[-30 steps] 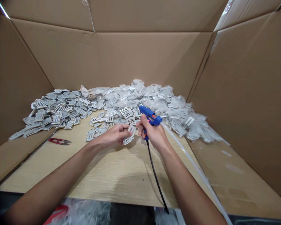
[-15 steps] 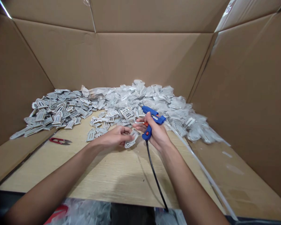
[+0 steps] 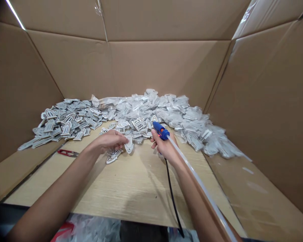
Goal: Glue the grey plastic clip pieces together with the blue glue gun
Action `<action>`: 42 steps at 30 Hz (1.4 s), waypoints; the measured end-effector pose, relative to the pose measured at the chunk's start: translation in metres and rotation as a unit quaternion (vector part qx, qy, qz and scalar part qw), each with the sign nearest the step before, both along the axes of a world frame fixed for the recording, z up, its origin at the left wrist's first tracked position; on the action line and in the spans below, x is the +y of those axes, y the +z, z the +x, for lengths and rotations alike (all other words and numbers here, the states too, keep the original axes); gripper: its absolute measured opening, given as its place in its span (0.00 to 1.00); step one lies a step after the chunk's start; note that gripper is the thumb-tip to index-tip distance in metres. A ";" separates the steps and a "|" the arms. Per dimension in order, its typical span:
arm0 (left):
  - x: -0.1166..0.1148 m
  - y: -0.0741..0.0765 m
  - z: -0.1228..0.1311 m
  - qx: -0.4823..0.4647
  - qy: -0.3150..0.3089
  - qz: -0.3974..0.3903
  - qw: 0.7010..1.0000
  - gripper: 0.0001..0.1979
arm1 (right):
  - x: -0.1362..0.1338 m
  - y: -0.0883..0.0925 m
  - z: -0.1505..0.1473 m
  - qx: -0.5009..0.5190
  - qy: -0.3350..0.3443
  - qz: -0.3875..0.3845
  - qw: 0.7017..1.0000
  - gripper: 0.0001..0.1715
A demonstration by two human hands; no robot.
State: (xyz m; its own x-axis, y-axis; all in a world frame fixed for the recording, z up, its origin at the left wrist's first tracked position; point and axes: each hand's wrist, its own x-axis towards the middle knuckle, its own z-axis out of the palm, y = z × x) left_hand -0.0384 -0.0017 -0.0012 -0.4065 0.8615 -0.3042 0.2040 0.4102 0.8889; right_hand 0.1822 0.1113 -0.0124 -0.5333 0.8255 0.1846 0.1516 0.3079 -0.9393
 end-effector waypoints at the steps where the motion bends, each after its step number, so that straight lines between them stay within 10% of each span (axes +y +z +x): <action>1: -0.001 0.003 -0.007 -0.012 0.031 0.014 0.999 0.08 | 0.000 0.000 0.000 -0.006 -0.007 0.005 1.000 0.32; 3: -0.002 0.011 -0.022 -0.059 0.146 0.116 0.981 0.05 | 0.000 -0.001 0.000 -0.011 -0.015 0.018 1.000 0.31; 8: -0.001 0.021 -0.045 -0.092 0.372 0.473 0.793 0.10 | 0.000 0.002 0.002 -0.066 -0.020 0.070 0.995 0.26; 11: -0.001 0.013 -0.042 0.028 0.289 0.361 0.886 0.10 | 0.002 0.005 0.006 -0.150 -0.020 0.152 0.977 0.22; 14: -0.004 0.007 -0.034 0.203 0.071 0.165 0.963 0.09 | 0.005 0.009 0.014 -0.216 0.026 0.218 0.951 0.16; 17: -0.010 0.008 -0.032 0.304 -0.059 0.059 0.949 0.14 | 0.008 0.011 0.020 -0.277 0.095 0.206 0.934 0.11; 29: -0.028 0.019 -0.044 0.372 -0.235 -0.044 0.897 0.29 | 0.007 -0.001 0.016 -0.278 0.164 0.197 0.926 0.07; 42: -0.023 0.007 -0.051 0.443 -0.134 -0.019 0.886 0.15 | 0.009 0.006 0.022 -0.273 0.155 0.182 0.932 0.05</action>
State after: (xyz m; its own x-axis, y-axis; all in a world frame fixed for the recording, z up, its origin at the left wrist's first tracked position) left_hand -0.0893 -0.0249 0.0055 -0.2824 0.9593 0.0000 0.9096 0.2678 0.3177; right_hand 0.2046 0.1199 -0.0068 -0.8327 0.5512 0.0532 0.4266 0.6998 -0.5731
